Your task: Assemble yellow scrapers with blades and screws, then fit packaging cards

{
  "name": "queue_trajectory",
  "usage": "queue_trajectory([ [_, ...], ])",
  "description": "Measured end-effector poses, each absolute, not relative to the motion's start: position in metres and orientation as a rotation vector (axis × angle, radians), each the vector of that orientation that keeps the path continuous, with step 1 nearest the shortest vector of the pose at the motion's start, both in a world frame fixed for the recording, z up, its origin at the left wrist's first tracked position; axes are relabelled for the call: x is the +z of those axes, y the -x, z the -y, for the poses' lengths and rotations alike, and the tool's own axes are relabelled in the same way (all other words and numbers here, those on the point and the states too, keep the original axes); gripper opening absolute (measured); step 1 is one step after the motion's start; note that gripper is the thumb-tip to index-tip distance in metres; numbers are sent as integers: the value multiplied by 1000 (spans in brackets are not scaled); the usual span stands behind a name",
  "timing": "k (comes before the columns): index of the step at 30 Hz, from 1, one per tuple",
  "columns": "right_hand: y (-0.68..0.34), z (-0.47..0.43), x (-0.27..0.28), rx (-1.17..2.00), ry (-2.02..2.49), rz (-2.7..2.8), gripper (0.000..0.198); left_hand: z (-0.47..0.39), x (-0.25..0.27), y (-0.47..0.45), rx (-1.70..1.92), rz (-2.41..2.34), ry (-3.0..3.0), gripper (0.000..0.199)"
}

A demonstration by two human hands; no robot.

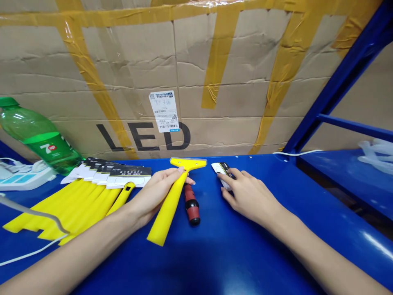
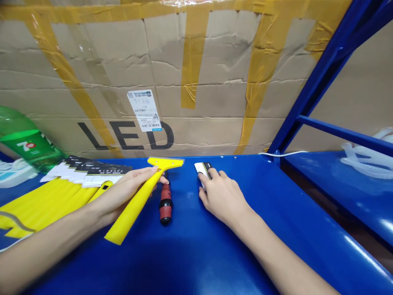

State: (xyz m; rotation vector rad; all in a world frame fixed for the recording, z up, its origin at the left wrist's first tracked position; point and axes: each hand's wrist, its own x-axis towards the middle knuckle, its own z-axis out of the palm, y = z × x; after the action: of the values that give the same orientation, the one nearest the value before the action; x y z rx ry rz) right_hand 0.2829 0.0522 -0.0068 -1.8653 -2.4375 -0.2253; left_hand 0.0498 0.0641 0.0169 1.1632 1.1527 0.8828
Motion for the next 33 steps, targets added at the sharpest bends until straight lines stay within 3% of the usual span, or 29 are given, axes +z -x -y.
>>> queue_trajectory([
  [8, -295, -56, 2, -187, 1842, 2386, 17, -53, 16, -44, 955, -1082, -943, 22],
  [12, -302, -60, 0, -207, 1561, 2129, 18, -53, 17, -34, 1042, -1020, -806, 22],
  [15, -300, -61, -1, -17, 1465, 1952, 25, -52, 17, -27, 1095, -980, -707, 21],
  [20, -289, -61, -4, 606, 1419, 1773, 43, -52, 12, -18, 1194, -931, -607, 14],
  [24, -281, -61, -10, 997, 1319, 1578, 46, -54, 6, -14, 1298, -956, -562, 13],
  [33, -273, -57, -16, 1067, 1280, 1456, 41, -50, 12, -17, 1428, -993, -609, 11],
])
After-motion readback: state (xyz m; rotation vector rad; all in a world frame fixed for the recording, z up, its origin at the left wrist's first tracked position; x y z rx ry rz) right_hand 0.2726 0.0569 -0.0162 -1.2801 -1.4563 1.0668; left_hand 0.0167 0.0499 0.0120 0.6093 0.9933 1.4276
